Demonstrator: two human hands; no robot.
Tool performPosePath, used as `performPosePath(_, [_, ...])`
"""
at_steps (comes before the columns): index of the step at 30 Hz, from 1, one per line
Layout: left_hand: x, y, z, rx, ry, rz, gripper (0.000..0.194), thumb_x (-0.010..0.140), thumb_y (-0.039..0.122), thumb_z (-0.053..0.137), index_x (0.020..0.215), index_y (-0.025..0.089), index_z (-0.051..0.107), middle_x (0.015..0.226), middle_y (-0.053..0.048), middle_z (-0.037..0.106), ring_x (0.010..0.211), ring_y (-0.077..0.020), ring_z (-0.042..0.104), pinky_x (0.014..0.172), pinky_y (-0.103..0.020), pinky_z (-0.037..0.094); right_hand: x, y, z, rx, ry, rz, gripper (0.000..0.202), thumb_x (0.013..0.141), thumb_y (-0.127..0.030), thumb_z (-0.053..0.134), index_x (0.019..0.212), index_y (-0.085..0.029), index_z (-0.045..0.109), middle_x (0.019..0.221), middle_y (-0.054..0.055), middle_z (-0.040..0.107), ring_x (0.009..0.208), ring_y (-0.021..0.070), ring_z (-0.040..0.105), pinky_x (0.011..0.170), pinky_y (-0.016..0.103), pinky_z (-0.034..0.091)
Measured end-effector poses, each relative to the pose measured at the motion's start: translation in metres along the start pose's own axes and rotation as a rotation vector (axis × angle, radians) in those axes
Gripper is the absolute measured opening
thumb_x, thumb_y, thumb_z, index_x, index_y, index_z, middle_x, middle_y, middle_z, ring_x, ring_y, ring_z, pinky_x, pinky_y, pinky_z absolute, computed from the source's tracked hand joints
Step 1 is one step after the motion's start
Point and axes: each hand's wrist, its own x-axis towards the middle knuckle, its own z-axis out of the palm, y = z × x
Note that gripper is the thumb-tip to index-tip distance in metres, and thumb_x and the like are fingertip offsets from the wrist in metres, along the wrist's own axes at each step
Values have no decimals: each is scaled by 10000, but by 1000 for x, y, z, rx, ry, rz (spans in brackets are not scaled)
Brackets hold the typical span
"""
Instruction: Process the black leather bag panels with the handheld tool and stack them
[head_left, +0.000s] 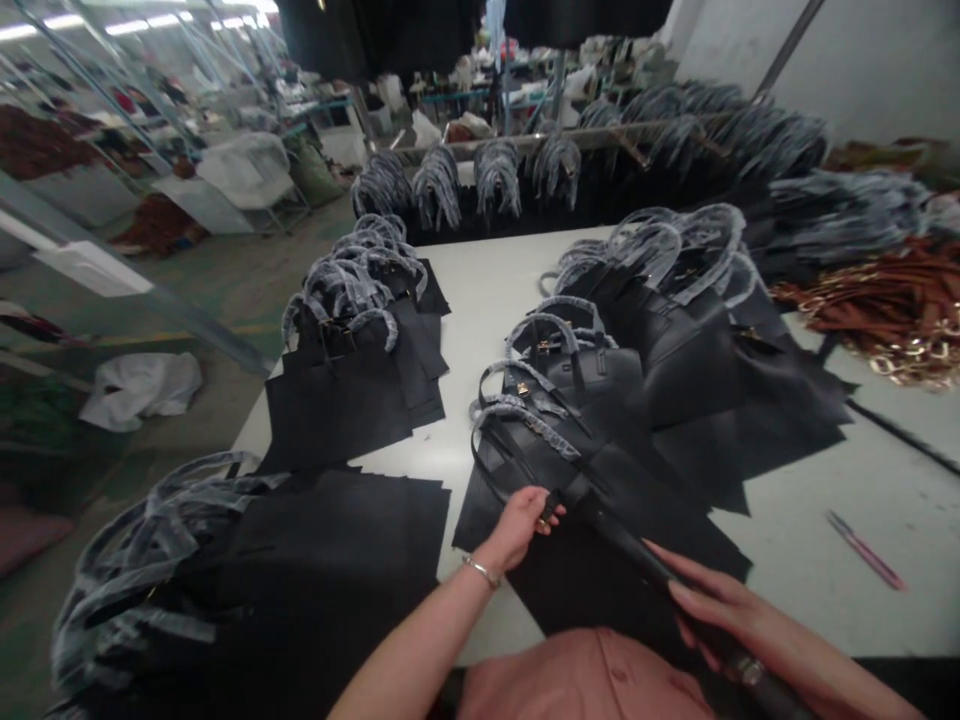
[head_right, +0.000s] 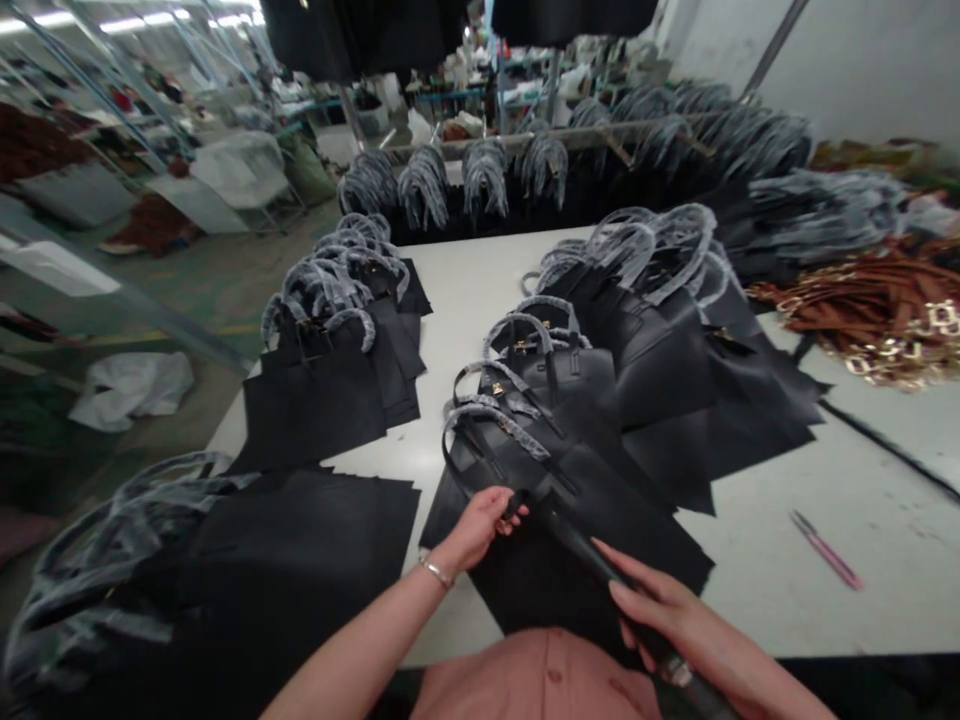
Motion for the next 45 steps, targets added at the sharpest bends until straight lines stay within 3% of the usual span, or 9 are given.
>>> performPosePath(2, [-6,-13,18,-330,114,-3,534,730,617,619,952,137,541,894,-110,674,669,-120,587,525,-193,400,-7,1,-2,21,-33,33,752,812,-535,606,1450,-256,322,586,-18,622,446,106,542,390,160,341])
performPosePath(4, [-10,-21,32,-446,159,2,537,709,598,659,968,140,553,905,-108,675,717,-138,598,531,-197,403,-13,1,-3,38,-56,54,760,817,-540,592,1456,-244,307,578,-7,631,427,109,546,371,154,338])
performPosePath(17, [-27,-21,61,-508,248,-42,484,680,541,705,953,150,618,813,-42,617,627,-121,563,486,-210,412,-9,7,-15,104,-82,54,749,856,-475,592,1473,-211,261,626,24,667,481,117,569,393,150,378])
performPosePath(22, [-33,-15,64,-672,190,-196,251,755,304,652,937,141,592,879,-86,632,595,-128,567,464,-217,380,-4,4,-12,94,-8,1,683,861,-470,584,1452,-257,315,613,6,648,473,117,558,392,153,369])
performPosePath(26, [-41,-14,63,-840,83,-426,138,712,161,667,816,105,597,730,-52,577,532,-79,484,528,-218,420,-5,0,-14,76,35,-23,703,834,-482,612,1442,-261,336,620,9,645,490,127,558,394,162,376])
performPosePath(31, [-49,-24,65,-555,188,-133,317,579,216,813,820,122,629,676,0,552,547,-78,474,532,-208,395,-20,15,-22,56,-9,43,741,820,-522,612,1452,-283,307,592,-8,628,462,109,534,380,147,337])
performPosePath(36, [-46,-31,66,-289,232,45,299,632,197,743,916,131,675,801,-42,656,672,-113,545,615,-208,392,-26,27,-20,94,-67,83,781,800,-542,632,1454,-260,313,553,-19,605,433,100,516,378,151,313])
performPosePath(40, [-46,-32,64,-184,172,122,208,677,156,652,878,127,694,804,-32,664,693,-121,538,625,-210,380,-21,17,-13,142,-131,77,750,830,-477,633,1457,-224,309,590,0,633,456,95,538,395,141,339])
performPosePath(45, [-46,-30,64,-191,178,106,298,670,147,627,964,131,673,858,-37,673,712,-128,550,643,-219,395,-13,11,-13,128,-97,41,736,833,-486,618,1450,-215,321,609,20,657,449,101,552,377,136,360])
